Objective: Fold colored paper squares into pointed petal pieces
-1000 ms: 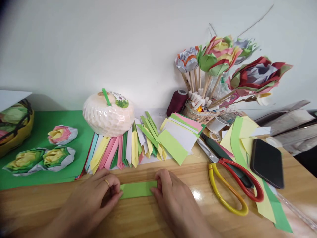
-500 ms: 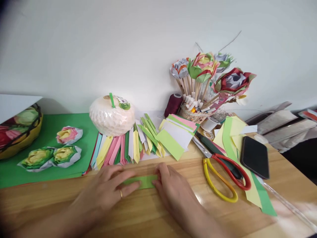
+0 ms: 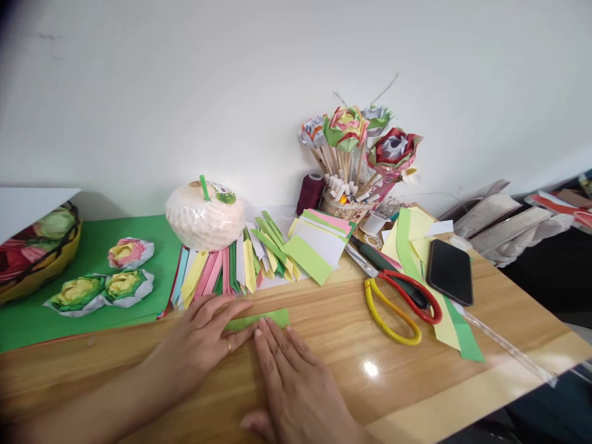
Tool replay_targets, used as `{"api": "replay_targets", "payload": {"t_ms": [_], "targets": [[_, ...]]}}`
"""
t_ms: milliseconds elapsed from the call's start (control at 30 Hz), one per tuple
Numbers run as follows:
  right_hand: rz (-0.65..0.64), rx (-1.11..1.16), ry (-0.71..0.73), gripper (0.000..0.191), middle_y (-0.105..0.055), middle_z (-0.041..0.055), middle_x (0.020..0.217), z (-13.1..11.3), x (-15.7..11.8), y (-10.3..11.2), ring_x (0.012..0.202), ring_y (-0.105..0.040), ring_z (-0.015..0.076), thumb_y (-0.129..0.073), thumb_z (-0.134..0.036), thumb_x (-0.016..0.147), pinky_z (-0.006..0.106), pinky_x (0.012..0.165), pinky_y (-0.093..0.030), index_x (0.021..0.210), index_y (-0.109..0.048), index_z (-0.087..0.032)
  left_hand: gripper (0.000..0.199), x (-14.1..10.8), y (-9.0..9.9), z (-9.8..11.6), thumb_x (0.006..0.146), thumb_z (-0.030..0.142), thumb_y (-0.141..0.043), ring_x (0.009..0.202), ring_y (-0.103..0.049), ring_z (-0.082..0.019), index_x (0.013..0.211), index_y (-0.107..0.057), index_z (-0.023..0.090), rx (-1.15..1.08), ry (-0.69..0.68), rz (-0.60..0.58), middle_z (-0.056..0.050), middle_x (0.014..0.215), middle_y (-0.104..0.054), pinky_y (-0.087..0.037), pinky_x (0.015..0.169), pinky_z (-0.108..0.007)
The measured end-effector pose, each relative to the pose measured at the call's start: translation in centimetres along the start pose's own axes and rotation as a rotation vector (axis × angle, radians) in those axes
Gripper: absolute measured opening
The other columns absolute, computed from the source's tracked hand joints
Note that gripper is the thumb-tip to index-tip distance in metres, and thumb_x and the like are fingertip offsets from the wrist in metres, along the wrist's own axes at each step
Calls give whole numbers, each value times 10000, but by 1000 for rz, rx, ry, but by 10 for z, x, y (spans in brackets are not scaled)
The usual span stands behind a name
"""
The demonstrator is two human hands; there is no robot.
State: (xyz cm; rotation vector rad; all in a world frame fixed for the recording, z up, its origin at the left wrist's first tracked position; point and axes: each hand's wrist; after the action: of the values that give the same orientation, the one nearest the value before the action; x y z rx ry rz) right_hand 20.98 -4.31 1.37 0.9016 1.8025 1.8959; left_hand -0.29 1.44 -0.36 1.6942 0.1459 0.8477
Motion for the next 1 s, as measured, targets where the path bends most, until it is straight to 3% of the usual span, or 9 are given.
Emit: {"api": "replay_targets", "payload": {"t_ms": [233,433,633,833,1000], "targets": [[-5,-86,-87,665,-469,188,1368,10,-15,0,1268,-444,293,-522,-378,890,449,993,-439,1395,-322,6,251,0,5,-1,965,217,-433,1134,-434,-225,1158,-592,202,31,-102,-47,-24,1148,-617,-255,1003,-404],[-38,-116,-119,744,-467,196,1371,11,-20,3,1278,-428,299,-518,-481,868,459,1014,-413,1390,-325,13,323,9,9,8,923,260,-514,1105,-474,-251,1245,-530,243,65,-142,-175,-69,1130,-591,-296,973,-435],[-6,-159,-139,692,-490,158,1365,8,-19,5,1305,-383,311,-505,-464,883,500,1039,-361,1386,-343,-17,280,-2,11,10,896,204,-528,1087,-477,-253,1166,-593,172,77,-118,-95,-87,1084,-619,-289,981,-430],[11,-113,-154,693,-492,164,1363,11,-21,1,1322,-359,301,-498,-454,891,506,1061,-328,1396,-316,-15,272,-32,17,-4,953,159,-394,1077,-488,-213,1112,-612,183,91,-87,-4,-39,1062,-657,-241,1027,-432],[32,-43,-176,716,-451,188,1388,6,-16,1,1343,-328,284,-498,-403,894,523,1068,-312,1432,-225,-18,285,-37,18,-6,966,157,-368,1088,-495,-202,1121,-606,180,66,-70,13,-46,1079,-658,-265,1029,-417]]}}
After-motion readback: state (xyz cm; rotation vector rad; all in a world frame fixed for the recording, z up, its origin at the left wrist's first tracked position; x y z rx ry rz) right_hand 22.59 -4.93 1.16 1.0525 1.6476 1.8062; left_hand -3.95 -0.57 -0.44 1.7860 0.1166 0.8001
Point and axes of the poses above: each hand's wrist, its own x-axis towards the middle knuckle, its own y-axis out of the back of the hand, z = x × y
